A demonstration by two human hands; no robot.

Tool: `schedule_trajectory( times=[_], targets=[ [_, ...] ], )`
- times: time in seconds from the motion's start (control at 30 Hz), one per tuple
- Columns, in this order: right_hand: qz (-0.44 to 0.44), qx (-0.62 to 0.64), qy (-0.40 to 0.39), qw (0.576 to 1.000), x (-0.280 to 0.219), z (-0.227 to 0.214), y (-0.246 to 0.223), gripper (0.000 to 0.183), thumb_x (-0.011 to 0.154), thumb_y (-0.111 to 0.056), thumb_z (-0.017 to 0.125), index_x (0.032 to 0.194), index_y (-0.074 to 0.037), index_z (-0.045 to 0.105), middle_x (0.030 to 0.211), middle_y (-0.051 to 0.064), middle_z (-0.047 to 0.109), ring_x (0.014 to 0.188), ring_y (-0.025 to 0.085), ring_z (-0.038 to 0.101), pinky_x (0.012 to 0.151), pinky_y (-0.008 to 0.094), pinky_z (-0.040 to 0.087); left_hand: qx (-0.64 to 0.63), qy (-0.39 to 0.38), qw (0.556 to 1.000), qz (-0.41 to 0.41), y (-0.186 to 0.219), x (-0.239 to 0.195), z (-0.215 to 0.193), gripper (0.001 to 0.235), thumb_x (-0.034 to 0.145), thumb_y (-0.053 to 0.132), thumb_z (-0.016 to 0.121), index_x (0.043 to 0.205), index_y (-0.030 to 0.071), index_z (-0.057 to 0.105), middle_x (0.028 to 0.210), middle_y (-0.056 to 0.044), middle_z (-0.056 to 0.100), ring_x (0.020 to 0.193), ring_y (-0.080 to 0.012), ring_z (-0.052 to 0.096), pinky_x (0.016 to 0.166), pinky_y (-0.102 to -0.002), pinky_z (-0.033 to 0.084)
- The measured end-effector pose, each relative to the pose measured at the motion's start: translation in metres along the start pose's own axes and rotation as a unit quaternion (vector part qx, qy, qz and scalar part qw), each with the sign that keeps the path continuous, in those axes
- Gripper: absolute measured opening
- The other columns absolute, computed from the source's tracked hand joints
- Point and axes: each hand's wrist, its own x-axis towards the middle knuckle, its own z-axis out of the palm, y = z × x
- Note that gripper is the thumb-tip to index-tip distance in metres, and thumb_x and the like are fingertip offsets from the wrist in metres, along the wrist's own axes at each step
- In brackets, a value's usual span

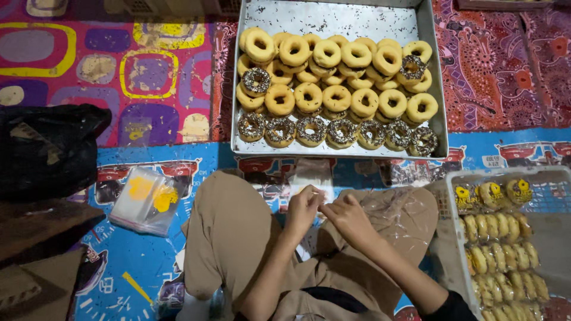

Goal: The person sits on the floor and repeatedly picks donuts from a metal tray, places them into small plastic bags, and arranges the packaged donuts into a white crate. The process is continuous and repetitive, with the person handling donuts one at a time.

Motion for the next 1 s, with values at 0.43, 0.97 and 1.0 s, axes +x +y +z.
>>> schedule_trajectory(
  times=[0.43,0.97,1.0],
  targets=[
    [-0.036,-0.049,-0.046,0.997,0.022,-0.005,-0.030,0.034,0.080,-0.016,0.062,0.113,-0.007,0.069,0.106,0.004,0.067,0.104,0.020,0.060,0.086,0.041,0.041,0.042,-0.038,0.998,-0.042,0.016,-0.024,-0.047,0.021,0.098,0.018,0.066,0.099,-0.002,0.072,0.082,-0.011,0.074,0.072,-0.0203,0.072,0.066,-0.033,0.054],
    [0.060,-0.076,-0.001,0.995,0.047,-0.009,-0.028,0.050,0.085,-0.016,0.057,0.134,-0.013,0.059,0.145,0.009,0.054,0.149,0.027,0.032,0.120,0.067,0.006,0.224,-0.045,0.887,0.401,0.148,-0.019,-0.056,0.023,0.093,0.010,0.071,0.115,0.003,0.066,0.099,-0.012,0.068,0.095,-0.0280,0.069,0.081,-0.040,0.056],
    [0.037,-0.092,0.066,0.993,0.051,-0.010,-0.025,0.055,0.086,-0.019,0.057,0.141,-0.017,0.055,0.148,0.012,0.051,0.148,0.029,0.031,0.120,0.067,0.005,0.220,-0.052,0.866,0.446,0.151,-0.022,-0.052,0.023,0.095,0.008,0.068,0.117,0.003,0.064,0.105,-0.013,0.068,0.100,-0.0278,0.070,0.089,-0.039,0.058]
  ],
)
